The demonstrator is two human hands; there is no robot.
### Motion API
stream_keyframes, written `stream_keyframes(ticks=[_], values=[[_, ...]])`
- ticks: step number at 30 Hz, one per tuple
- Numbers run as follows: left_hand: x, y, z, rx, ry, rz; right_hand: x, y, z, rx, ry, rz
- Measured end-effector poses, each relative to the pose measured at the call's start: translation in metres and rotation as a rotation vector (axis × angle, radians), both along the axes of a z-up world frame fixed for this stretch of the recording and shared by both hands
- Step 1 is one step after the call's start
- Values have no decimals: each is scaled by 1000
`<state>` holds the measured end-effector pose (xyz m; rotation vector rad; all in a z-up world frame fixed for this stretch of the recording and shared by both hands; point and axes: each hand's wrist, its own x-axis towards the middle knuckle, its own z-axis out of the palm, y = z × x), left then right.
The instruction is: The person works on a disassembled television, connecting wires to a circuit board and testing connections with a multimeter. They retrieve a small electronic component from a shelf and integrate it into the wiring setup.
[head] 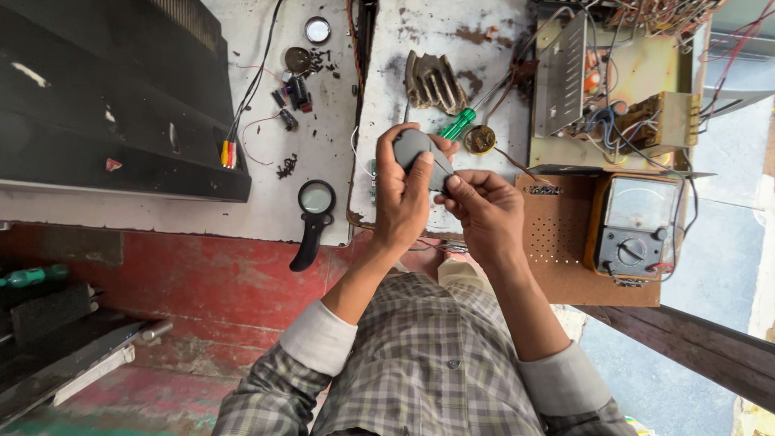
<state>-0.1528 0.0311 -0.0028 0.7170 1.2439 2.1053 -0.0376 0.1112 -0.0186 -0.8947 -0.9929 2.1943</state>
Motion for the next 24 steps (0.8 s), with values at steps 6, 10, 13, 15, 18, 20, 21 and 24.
stream_keyframes(ticks=[6, 10, 13, 15, 18, 20, 21, 24], values=[[-32, -15, -17, -17, -263, 78, 13, 2, -17, -156, -18, 34], [-91, 1, -37, -153, -321, 143, 27, 12, -23, -146, -67, 5], [-151, 51, -60, -390, -88, 195, 40, 18, -25, -122, -82, 31], [-183, 97, -80, -587, 275, 325, 48, 15, -27, -109, -112, 36], [-216, 173, -109, -653, 505, 421, 54, 8, -26, -88, -161, 16], [-232, 212, -125, -733, 427, 302, 57, 0, -24, -77, -171, 13], [-237, 225, -132, -752, 481, 304, 57, -2, -22, -79, -188, 7], [-240, 245, -141, -799, 622, 293, 64, -7, -15, -75, -248, -9]])
